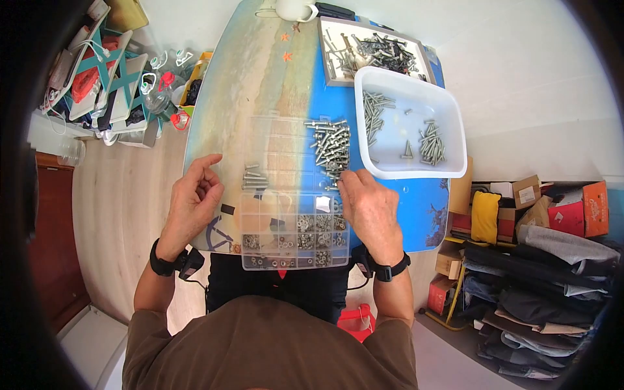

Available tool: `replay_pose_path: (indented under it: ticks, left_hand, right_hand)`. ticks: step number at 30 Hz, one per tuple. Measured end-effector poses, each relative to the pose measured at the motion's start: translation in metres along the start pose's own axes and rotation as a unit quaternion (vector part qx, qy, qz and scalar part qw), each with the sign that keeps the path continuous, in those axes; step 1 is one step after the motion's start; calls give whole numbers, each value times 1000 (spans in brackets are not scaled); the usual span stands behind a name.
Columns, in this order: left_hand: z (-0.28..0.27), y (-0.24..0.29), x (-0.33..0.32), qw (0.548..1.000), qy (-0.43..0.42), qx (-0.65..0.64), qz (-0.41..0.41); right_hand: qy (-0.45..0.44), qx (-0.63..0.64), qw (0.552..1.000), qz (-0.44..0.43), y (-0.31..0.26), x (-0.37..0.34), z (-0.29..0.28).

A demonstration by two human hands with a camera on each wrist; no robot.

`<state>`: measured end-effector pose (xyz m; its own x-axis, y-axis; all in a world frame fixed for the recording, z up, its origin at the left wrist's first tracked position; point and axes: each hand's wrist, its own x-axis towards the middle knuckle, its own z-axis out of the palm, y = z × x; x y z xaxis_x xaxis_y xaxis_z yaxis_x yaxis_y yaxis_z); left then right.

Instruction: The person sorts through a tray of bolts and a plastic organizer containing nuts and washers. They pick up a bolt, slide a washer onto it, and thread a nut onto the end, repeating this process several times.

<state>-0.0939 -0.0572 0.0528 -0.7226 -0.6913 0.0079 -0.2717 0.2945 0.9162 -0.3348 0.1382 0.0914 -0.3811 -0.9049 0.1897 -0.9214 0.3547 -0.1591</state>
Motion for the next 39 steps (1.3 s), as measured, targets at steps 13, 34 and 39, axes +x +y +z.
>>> replay_pose_path:
  ticks: [13, 34, 39]
  left_hand:
    - [-2, 19, -24, 995, 44, -93, 6]
    - [88, 81, -113, 884, -161, -429, -87]
    - [91, 76, -123, 876, -189, -428, -118]
  right_hand:
    - [94, 133, 987, -7, -11, -22, -16]
    - [48, 812, 551, 186, -96, -142, 14]
    - [5, 833, 529, 160, -92, -151, 23]
